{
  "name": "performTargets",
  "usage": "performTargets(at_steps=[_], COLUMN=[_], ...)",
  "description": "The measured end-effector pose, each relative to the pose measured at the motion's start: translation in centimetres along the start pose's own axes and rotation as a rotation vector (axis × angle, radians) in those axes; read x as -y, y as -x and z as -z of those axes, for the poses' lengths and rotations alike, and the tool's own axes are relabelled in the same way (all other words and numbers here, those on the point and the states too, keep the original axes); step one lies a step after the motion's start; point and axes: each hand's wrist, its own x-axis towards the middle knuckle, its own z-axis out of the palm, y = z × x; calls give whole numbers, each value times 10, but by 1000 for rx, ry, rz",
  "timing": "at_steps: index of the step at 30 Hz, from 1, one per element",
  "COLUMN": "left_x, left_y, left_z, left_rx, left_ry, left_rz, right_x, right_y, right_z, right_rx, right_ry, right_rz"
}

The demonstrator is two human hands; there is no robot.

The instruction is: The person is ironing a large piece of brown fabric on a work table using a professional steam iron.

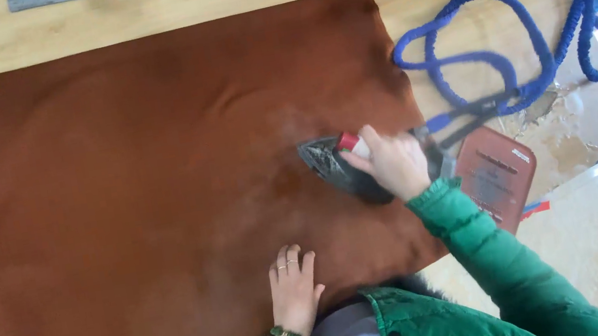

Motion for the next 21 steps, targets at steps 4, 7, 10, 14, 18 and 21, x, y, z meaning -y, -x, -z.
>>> performTargets(at_steps=[4, 7, 10, 14, 18, 21], left_x=[-3, -6, -13, -19, -25, -28], left_y=[13, 21, 25, 29, 30, 29], left_z=[-9, -15, -11, -11, -9, -9], left_rx=[-32, -27, -44, -7, -12, -11], left_ry=[79, 87, 97, 100, 63, 63], left_rz=[-26, -20, -28, -46, -45, -44], right_x=[-41, -76, -105, -121, -125, -120], right_y=[-34, -71, -102, -109, -63, -19], right_z=[-17, -23, -19, -21, -29, -24], right_rx=[-15, -69, -11, 11, -134, -253], right_ry=[117, 154, 128, 64, 136, 201], right_rz=[8, 71, 120, 101, 174, 376])
